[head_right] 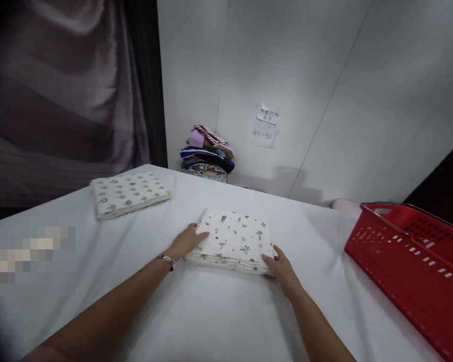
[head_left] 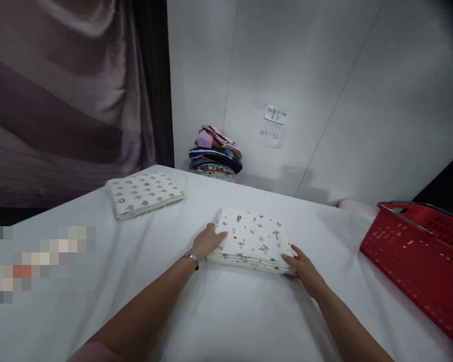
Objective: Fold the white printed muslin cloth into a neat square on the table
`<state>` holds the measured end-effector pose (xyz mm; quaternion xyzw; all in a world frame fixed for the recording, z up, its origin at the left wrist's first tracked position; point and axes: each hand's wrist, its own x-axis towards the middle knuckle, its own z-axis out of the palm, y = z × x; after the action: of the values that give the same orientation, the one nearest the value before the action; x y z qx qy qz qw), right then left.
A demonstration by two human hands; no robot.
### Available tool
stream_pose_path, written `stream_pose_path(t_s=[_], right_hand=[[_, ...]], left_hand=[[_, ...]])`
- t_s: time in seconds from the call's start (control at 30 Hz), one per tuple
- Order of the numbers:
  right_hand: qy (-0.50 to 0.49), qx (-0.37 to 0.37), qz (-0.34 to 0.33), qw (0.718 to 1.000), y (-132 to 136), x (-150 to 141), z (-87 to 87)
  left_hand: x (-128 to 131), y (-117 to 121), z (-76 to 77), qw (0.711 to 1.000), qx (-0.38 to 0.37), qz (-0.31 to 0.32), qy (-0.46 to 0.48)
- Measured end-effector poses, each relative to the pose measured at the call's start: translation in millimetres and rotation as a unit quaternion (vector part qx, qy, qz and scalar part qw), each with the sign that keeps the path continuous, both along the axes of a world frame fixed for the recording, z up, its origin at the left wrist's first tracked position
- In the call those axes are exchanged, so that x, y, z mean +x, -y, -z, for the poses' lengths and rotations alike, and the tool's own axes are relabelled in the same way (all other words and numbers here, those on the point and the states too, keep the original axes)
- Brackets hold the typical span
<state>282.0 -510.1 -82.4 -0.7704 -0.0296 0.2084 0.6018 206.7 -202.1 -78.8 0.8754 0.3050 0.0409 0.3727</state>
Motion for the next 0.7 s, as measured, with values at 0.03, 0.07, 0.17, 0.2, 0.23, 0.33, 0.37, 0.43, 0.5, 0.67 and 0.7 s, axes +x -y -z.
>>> stream_pose_path(t_s=[0.03,0.07,0.17,0.2,0.23,0.33,0.37,0.43,0.5,0.67,0.7], right_hand=[[-0.016,0.016,-0.003,1.000,2,2,1.8],[-0.025,0.027,-0.009,0.999,4,5,4.5],[-0.009,0.015,-0.038,0.999,9,10,12.5],[0.006,0.001,-0.046,0.999,11,11,14.0],[0.019,-0.011,-0.052,0.998,12,11,14.7],[0.040,-0.028,-0.060,0.997,14,7,12.7],[0.044,-0.032,-0.061,0.997,15,5,11.4],[0.055,-0.045,-0.062,0.996,16,0,8.8],[0.060,-0.056,-0.061,0.995,18,-5,6.9],[0.069,-0.044,-0.062,0.995,27,-16,4.5],[0.077,-0.038,-0.075,0.994,30,-17,4.3]], left_hand=[[-1,1,0.1,1.000,-0.006,-0.006,0.003],[-1,2,0.1,1.000,-0.015,-0.011,0.004],[-3,6,1.7,0.998,-0.067,-0.016,0.015],[-5,7,2.9,0.995,-0.094,-0.015,0.025],[-6,8,4.4,0.991,-0.125,-0.014,0.037],[-16,8,8.4,0.974,-0.213,-0.010,0.073],[-20,7,9.0,0.969,-0.233,-0.008,0.079],[-29,7,8.7,0.962,-0.258,0.003,0.086],[-37,7,7.5,0.962,-0.255,0.007,0.096],[-50,14,11.5,0.977,-0.139,0.017,0.162],[-52,15,13.4,0.978,-0.111,0.030,0.176]])
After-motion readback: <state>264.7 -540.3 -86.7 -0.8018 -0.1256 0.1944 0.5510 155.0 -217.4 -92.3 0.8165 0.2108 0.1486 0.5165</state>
